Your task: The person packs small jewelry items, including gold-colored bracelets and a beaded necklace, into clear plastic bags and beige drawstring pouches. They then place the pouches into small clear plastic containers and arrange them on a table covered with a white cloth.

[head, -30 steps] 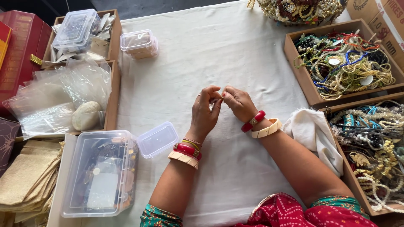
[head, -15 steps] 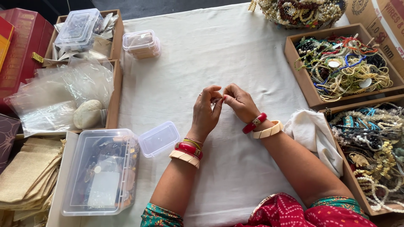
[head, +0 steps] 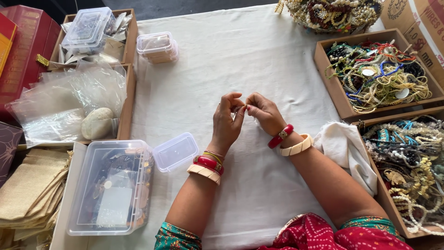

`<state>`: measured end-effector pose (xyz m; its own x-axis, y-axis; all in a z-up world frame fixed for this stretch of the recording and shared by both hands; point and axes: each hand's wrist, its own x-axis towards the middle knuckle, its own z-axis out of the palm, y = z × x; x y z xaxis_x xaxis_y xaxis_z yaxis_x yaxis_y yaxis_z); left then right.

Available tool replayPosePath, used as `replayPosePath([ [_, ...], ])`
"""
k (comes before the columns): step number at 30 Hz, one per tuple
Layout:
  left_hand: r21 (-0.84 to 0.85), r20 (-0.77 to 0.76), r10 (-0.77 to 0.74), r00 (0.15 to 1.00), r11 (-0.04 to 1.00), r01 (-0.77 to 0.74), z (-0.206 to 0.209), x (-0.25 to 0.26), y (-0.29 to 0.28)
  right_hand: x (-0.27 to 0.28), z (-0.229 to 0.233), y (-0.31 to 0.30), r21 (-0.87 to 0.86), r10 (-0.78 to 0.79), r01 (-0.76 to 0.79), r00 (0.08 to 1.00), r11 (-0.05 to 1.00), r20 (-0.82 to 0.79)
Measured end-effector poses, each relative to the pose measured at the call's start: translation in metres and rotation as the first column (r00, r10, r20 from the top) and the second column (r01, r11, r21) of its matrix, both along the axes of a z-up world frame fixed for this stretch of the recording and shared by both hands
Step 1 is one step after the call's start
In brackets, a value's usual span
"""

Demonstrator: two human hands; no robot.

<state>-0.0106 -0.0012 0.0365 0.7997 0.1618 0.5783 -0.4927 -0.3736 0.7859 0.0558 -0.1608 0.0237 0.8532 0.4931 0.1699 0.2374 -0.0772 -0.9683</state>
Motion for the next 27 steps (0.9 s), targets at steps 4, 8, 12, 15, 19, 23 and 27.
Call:
replayPosePath([
  [4, -0.001, 0.025, -0.044, 0.999, 0.999, 0.044, -0.001, 0.001, -0.002, 0.01, -0.024, -0.005, 0.102, 0.001, 0.009, 0.995, 0.995, -0.101],
  [8, -0.026, -0.012, -0.016, 1.0, 1.0, 0.016, -0.005, 0.003, 0.001, -0.006, 0.009, 0.003, 0.048, -0.018, 0.019, 1.0, 0.999, -0.02],
  [12, -0.044, -0.016, -0.049, 0.999, 0.998, 0.048, -0.005, 0.003, 0.002, -0.007, 0.009, 0.002, 0.047, -0.026, 0.026, 1.0, 0.999, -0.019],
  [15, -0.015, -0.004, -0.052, 0.999, 0.999, 0.052, -0.002, 0.002, 0.002, -0.008, 0.01, 0.002, -0.054, -0.072, 0.073, 0.997, 0.996, 0.018],
  [19, 0.07, 0.049, -0.029, 0.998, 0.997, 0.026, -0.001, 0.0, 0.0, -0.01, 0.016, 0.005, -0.162, -0.112, 0.109, 0.994, 0.981, -0.011],
  [23, 0.096, 0.057, -0.017, 0.998, 0.995, 0.011, 0.0, 0.002, 0.0, 0.002, 0.003, -0.002, -0.072, -0.066, 0.065, 0.998, 0.995, -0.009],
  [27, -0.096, -0.3, -0.075, 0.951, 0.994, 0.048, -0.02, 0.014, 0.006, 0.012, 0.021, -0.015, 0.417, 0.03, 0.032, 0.989, 0.908, -0.143],
])
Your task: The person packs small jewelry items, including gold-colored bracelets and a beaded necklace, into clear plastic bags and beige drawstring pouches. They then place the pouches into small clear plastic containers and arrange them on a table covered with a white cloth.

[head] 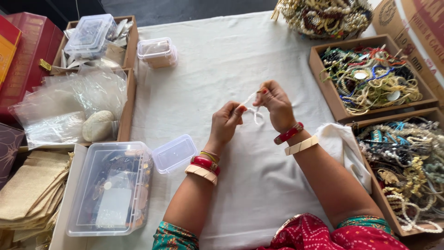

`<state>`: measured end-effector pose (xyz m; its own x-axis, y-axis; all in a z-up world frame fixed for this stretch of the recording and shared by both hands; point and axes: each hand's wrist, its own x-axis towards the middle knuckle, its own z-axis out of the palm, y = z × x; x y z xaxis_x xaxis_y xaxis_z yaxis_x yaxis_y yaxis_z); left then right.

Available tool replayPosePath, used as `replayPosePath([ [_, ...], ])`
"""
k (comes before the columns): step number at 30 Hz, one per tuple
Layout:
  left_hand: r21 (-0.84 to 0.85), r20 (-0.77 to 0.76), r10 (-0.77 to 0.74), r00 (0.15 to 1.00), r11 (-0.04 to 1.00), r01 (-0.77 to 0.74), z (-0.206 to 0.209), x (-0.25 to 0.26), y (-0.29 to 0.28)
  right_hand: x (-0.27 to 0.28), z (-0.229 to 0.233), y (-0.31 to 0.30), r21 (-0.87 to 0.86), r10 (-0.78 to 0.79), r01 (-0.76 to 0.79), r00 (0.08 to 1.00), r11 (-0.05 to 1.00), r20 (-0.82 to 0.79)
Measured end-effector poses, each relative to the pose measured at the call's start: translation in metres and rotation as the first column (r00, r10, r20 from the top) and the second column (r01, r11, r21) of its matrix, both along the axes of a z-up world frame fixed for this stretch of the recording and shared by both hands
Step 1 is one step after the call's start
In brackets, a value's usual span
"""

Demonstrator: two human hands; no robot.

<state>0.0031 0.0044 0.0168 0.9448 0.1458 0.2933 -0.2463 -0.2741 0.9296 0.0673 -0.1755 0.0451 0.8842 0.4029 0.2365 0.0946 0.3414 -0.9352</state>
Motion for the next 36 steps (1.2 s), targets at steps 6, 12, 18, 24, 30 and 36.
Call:
replayPosePath([
  [6, -0.708, 0.189, -0.293, 0.937, 0.621, 0.336, 0.015, 0.004, 0.012, -0.001, 0.009, -0.009, -0.29, -0.118, 0.189, 0.963, 0.938, 0.243],
  [12, -0.772, 0.02, -0.092, 0.996, 0.631, 0.074, 0.033, 0.001, 0.024, -0.035, 0.034, 0.015, -0.408, 0.148, 0.401, 0.539, 0.82, 0.829],
  [18, 0.078, 0.202, -0.121, 0.972, 0.991, 0.107, -0.007, 0.006, 0.018, -0.027, 0.029, 0.011, -0.367, -0.081, 0.485, 0.682, 0.794, 0.727],
  [24, -0.691, 0.031, -0.36, 0.933, 0.666, 0.28, 0.048, -0.01, 0.006, -0.005, -0.016, 0.011, -0.502, -0.093, 0.387, 0.853, 0.773, 0.514],
  [30, -0.18, 0.178, 0.079, 0.981, 0.983, -0.046, 0.056, -0.016, 0.014, -0.037, 0.022, 0.026, -0.31, 0.046, 0.598, 0.414, 0.739, 0.909],
  [36, 0.035, -0.041, -0.253, 0.967, 0.967, 0.254, 0.007, 0.004, 0.022, -0.005, -0.014, 0.01, -0.324, -0.085, 0.245, 0.896, 0.914, 0.437],
])
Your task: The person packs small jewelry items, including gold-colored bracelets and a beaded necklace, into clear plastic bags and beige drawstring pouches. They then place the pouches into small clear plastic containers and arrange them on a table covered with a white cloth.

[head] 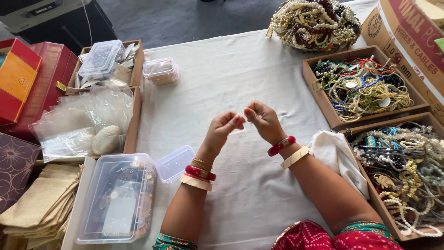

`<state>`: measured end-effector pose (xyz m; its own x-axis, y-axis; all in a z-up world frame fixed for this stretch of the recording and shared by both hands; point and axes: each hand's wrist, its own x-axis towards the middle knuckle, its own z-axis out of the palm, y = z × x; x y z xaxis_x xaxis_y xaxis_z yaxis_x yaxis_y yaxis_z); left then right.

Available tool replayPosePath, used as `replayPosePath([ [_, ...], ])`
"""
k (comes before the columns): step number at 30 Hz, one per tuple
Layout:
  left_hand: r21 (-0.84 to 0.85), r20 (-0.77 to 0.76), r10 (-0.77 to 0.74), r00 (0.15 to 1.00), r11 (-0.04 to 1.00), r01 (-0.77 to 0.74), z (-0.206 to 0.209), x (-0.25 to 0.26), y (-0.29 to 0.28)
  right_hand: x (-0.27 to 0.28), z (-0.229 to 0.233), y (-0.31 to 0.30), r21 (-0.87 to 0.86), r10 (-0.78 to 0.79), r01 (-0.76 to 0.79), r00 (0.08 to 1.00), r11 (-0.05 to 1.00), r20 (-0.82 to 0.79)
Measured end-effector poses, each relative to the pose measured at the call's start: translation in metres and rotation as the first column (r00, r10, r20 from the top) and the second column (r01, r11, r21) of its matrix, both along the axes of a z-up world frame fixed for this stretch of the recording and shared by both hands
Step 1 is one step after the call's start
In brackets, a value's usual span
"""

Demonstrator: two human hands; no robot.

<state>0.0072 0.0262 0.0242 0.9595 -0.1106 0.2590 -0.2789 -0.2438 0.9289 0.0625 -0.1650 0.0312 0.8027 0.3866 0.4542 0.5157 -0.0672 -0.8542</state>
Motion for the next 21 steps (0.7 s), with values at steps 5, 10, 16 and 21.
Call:
replayPosePath([
  [5, -0.886, -0.012, -0.28, 0.96, 0.448, 0.119, 0.022, -0.009, -0.011, -0.005, -0.006, 0.011, 0.034, 0.129, -0.125, 0.953, 0.992, -0.274],
  [10, -0.002, 0.443, 0.339, 0.83, 0.926, -0.378, 0.024, -0.009, -0.008, -0.04, 0.041, 0.019, -0.217, -0.08, 0.269, 0.78, 0.938, 0.621],
  [16, -0.316, -0.023, -0.019, 1.0, 0.949, 0.011, 0.006, 0.002, -0.007, -0.015, 0.018, 0.005, -0.06, -0.096, 0.101, 0.992, 0.993, 0.076],
  [21, -0.589, -0.217, -0.177, 0.96, 0.808, 0.016, 0.004, -0.002, -0.005, -0.01, 0.009, 0.007, 0.235, 0.138, -0.081, 0.961, 0.969, -0.239],
])
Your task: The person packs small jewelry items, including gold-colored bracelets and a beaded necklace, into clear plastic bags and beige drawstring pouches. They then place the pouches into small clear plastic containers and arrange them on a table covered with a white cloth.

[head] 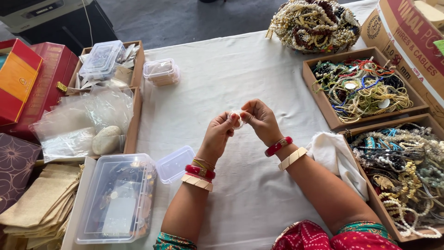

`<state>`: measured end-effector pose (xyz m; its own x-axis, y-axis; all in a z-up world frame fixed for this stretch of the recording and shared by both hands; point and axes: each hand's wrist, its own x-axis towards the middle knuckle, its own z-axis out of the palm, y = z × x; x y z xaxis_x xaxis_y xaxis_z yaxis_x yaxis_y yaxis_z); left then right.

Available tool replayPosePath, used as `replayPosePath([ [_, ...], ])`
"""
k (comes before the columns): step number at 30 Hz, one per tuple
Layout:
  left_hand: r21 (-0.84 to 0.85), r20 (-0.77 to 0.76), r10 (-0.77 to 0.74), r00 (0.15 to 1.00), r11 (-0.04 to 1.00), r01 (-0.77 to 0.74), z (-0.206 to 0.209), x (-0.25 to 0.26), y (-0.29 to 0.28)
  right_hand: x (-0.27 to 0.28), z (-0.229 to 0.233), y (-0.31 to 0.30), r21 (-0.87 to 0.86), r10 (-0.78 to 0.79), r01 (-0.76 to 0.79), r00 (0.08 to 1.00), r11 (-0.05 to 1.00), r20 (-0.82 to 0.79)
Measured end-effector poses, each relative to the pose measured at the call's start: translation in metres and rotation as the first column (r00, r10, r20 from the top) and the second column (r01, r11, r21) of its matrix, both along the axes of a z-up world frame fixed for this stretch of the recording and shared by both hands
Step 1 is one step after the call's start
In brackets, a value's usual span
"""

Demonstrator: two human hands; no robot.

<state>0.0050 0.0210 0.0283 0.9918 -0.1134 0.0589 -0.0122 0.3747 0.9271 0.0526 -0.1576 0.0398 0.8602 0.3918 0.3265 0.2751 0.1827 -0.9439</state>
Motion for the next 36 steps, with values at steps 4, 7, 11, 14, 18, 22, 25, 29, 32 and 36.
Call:
replayPosePath([
  [4, -0.354, -0.114, -0.082, 0.99, 0.934, 0.036, 0.01, -0.006, -0.003, -0.007, 0.017, 0.002, 0.056, 0.111, -0.101, 0.963, 0.993, -0.246],
  [7, -0.392, -0.161, -0.1, 0.982, 0.92, 0.029, 0.008, -0.004, -0.004, -0.005, 0.013, -0.001, 0.047, 0.203, -0.198, 0.928, 0.979, -0.313],
  [11, -0.368, -0.231, -0.03, 0.972, 0.928, -0.059, -0.014, 0.004, -0.009, -0.003, 0.006, 0.003, -0.2, 0.052, -0.076, 0.991, 0.977, -0.122],
  [14, -0.276, -0.261, 0.05, 0.964, 0.953, -0.124, -0.02, 0.007, -0.014, 0.002, -0.005, 0.002, -0.265, -0.007, -0.023, 0.994, 0.964, -0.112],
  [18, -0.02, -0.225, 0.214, 0.951, 0.974, -0.224, -0.009, 0.006, -0.015, 0.003, -0.005, 0.0, -0.112, 0.081, -0.115, 0.96, 0.987, -0.269],
  [22, 0.359, 0.062, 0.404, 0.913, 0.844, -0.398, -0.004, 0.004, -0.012, 0.0, 0.007, -0.001, -0.075, 0.1, -0.153, 0.877, 0.985, -0.471],
  [25, 0.56, 0.069, 0.406, 0.911, 0.74, -0.373, -0.011, 0.006, -0.007, 0.01, -0.004, -0.006, -0.217, 0.038, -0.175, 0.853, 0.96, -0.521],
  [29, 0.803, 0.275, 0.315, 0.908, 0.444, -0.397, -0.029, 0.011, -0.005, 0.004, 0.009, -0.004, -0.622, -0.154, -0.104, 0.925, 0.777, -0.347],
  [32, 0.834, 0.268, 0.369, 0.89, 0.373, -0.406, -0.036, 0.016, -0.005, 0.002, 0.007, -0.006, -0.771, -0.093, 0.263, 0.962, 0.58, 0.258],
  [36, 0.613, 0.229, 0.514, 0.827, 0.583, -0.533, -0.041, 0.021, 0.006, 0.005, -0.005, -0.01, -0.681, 0.067, 0.317, 0.878, 0.66, 0.473],
])
